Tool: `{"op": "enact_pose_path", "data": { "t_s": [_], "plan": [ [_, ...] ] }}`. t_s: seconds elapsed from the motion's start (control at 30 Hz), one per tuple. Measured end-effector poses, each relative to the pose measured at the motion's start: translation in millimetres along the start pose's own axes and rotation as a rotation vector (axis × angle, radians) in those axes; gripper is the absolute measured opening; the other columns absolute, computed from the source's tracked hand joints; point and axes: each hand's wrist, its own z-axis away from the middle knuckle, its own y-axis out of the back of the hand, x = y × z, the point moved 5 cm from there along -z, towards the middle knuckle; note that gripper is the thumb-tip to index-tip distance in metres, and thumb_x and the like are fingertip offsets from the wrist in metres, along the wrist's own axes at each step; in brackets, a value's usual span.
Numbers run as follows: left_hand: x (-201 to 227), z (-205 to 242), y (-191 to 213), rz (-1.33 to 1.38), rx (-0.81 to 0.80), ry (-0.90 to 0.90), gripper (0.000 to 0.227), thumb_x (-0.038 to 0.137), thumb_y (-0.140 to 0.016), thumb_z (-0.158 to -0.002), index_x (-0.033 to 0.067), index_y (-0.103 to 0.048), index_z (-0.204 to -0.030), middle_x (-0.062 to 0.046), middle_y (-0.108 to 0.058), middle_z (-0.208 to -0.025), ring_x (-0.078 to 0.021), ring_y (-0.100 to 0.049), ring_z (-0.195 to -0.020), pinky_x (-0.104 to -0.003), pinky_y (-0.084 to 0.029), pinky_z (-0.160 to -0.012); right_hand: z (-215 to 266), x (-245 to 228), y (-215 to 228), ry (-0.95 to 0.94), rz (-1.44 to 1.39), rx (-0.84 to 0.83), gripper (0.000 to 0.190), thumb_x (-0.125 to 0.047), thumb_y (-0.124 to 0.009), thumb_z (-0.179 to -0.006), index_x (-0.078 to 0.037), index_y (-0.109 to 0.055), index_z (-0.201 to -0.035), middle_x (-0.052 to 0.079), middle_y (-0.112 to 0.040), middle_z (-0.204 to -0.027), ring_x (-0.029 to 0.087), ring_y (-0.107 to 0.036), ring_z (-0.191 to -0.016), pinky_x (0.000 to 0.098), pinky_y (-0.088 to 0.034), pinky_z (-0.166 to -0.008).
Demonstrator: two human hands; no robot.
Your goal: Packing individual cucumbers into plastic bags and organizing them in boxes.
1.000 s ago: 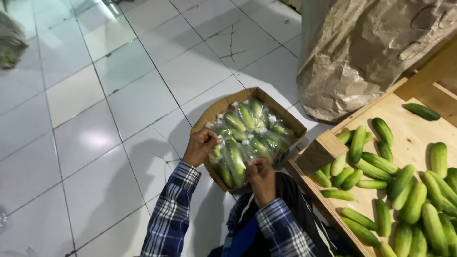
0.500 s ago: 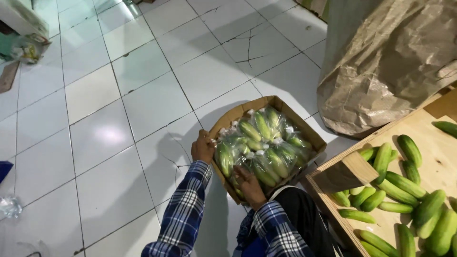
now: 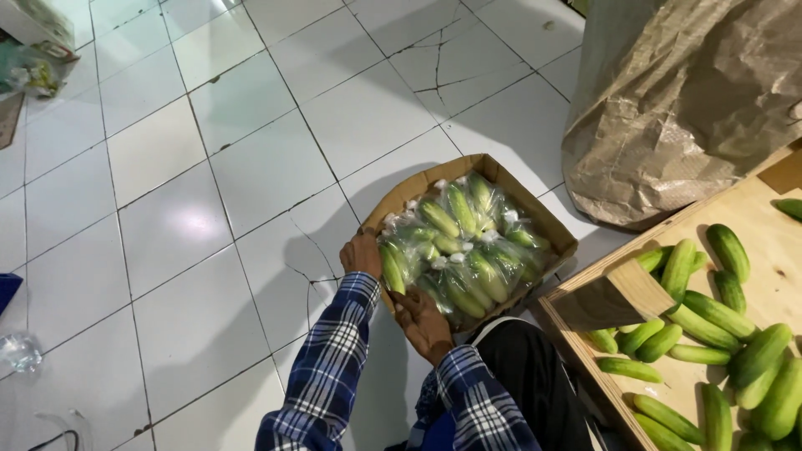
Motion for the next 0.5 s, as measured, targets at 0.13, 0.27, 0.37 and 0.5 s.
{"op": "enact_pose_path", "data": {
  "t_s": [0.13, 0.27, 0.37, 0.5],
  "plan": [
    [8, 6, 11, -0.050, 0.037, -0.050, 0.030, 0.019, -0.071, -0.088, 0.0074, -0.067, -0.115, -0.018, -0.076, -0.097, -0.0364, -0.076, -0.089, -0.050, -0.064, -0.077, 0, -23, 16, 0.108, -0.002, 0.030, 0.047, -0.032, -0.041, -0.106, -0.012, -0.063, -0.142, 0.026, -0.065, -0.124, 0.046, -0.052, -0.131, 0.0489, -0.037, -0.114],
    [19, 18, 33, 0.020, -0.075, 0.033, 0.039, 0.015, -0.068, -0.087, 0.0063, -0.064, -0.125, -0.024, -0.073, -0.106, -0.0457, -0.072, -0.103, -0.056, -0.058, -0.092, 3, -28, 18, -0.106, -0.081, 0.001, 0.048, -0.041, -0.044, -0.106, -0.014, -0.064, -0.140, 0.024, -0.062, -0.134, 0.042, -0.049, -0.137, 0.0489, -0.034, -0.119],
    [19, 19, 37, -0.007, -0.090, 0.042, 0.037, 0.020, -0.068, -0.087, 0.0096, -0.066, -0.122, -0.021, -0.074, -0.108, -0.0440, -0.072, -0.105, -0.054, -0.058, -0.092, 7, -28, 22, -0.126, -0.093, 0.037, 0.051, -0.049, -0.046, -0.105, -0.015, -0.065, -0.138, 0.021, -0.063, -0.135, 0.040, -0.048, -0.139, 0.0483, -0.034, -0.119],
    [21, 17, 37, -0.055, -0.116, 0.049, 0.035, 0.022, -0.065, -0.090, 0.0165, -0.068, -0.125, -0.012, -0.075, -0.113, -0.0354, -0.072, -0.112, -0.048, -0.058, -0.096, 8, -17, 15, -0.125, -0.074, 0.108, 0.051, -0.050, -0.050, -0.105, -0.011, -0.068, -0.133, 0.022, -0.064, -0.132, 0.041, -0.051, -0.138, 0.0486, -0.037, -0.117]
  ]
}}
